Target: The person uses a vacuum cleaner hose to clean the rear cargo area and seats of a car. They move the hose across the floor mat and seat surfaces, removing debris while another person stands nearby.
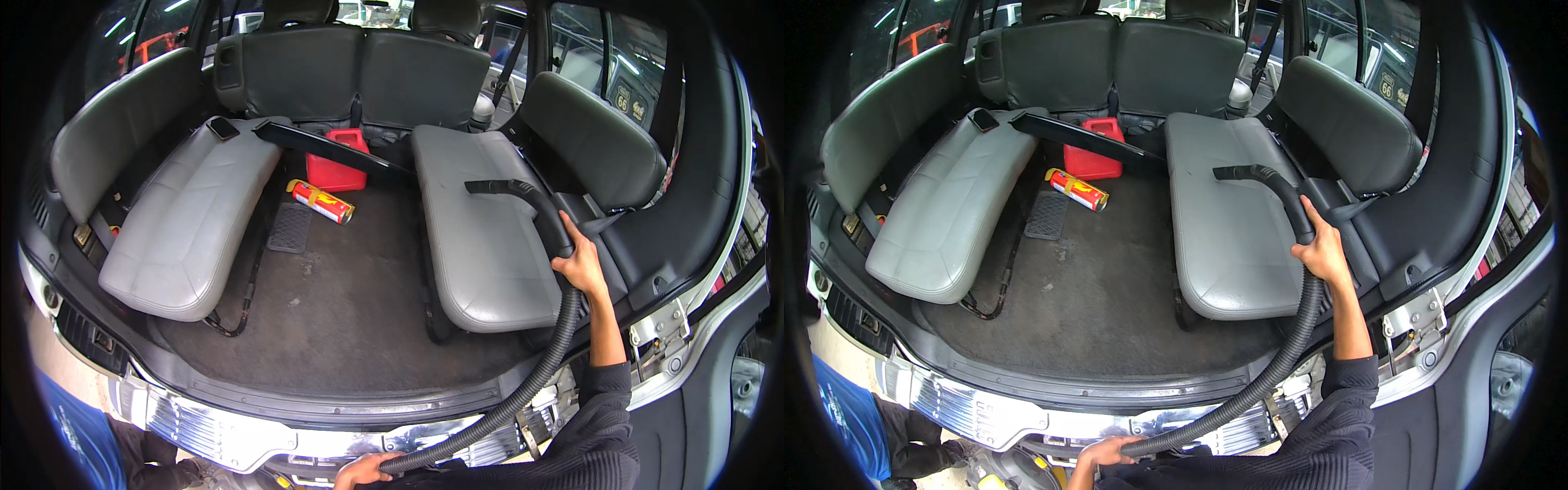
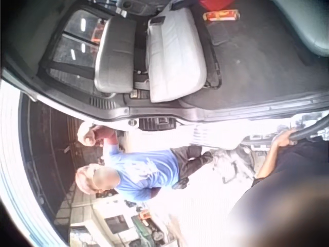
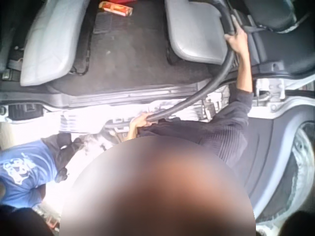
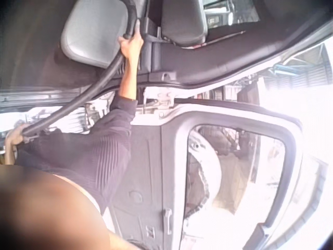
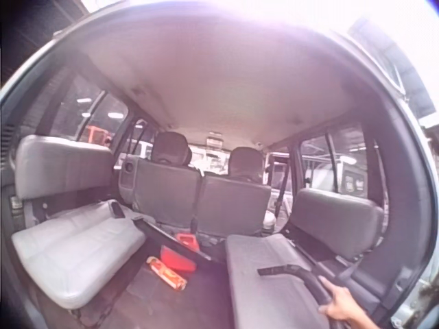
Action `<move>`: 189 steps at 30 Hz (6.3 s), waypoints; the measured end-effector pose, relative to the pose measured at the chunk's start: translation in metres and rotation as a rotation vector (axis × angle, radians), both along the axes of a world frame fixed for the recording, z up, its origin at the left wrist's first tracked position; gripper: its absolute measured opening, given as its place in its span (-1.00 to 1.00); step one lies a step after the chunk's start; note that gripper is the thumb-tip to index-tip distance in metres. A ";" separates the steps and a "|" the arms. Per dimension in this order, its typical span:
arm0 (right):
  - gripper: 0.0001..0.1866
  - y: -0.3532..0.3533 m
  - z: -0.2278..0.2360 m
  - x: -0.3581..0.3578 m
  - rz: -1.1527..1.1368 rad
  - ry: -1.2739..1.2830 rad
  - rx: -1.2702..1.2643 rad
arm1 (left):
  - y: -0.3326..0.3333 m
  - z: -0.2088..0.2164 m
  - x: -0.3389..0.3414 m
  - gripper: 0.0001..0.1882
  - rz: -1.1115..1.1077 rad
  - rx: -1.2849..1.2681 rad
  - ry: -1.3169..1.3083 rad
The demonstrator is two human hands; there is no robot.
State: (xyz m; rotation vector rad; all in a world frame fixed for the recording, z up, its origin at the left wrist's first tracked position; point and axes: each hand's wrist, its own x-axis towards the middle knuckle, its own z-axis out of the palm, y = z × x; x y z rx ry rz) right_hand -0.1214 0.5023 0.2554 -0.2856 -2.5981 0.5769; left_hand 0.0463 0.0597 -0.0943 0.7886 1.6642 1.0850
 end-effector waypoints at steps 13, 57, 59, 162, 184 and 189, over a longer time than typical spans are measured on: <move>-0.06 0.017 -0.020 -0.122 -0.132 -0.004 -0.156 | 0.019 0.033 -0.032 -0.21 0.234 0.079 0.187; -0.08 -0.194 0.114 0.101 0.477 -0.218 0.623 | 0.013 0.028 0.015 -0.12 -0.171 -0.238 0.166; -0.13 -0.186 0.106 0.115 0.301 -0.350 0.663 | 0.017 0.027 0.017 -0.09 -0.279 -0.203 0.190; -0.68 0.045 -0.063 0.022 0.040 0.457 -1.238 | 0.184 0.163 -0.030 -0.24 0.297 0.184 0.651; -0.50 -0.150 -0.154 0.192 0.588 -0.071 -1.277 | 0.122 0.150 0.010 -0.40 0.465 0.297 0.222; -0.35 -0.148 -0.171 0.203 0.885 -0.329 -1.282 | 0.079 0.145 0.038 -0.40 0.437 0.342 0.291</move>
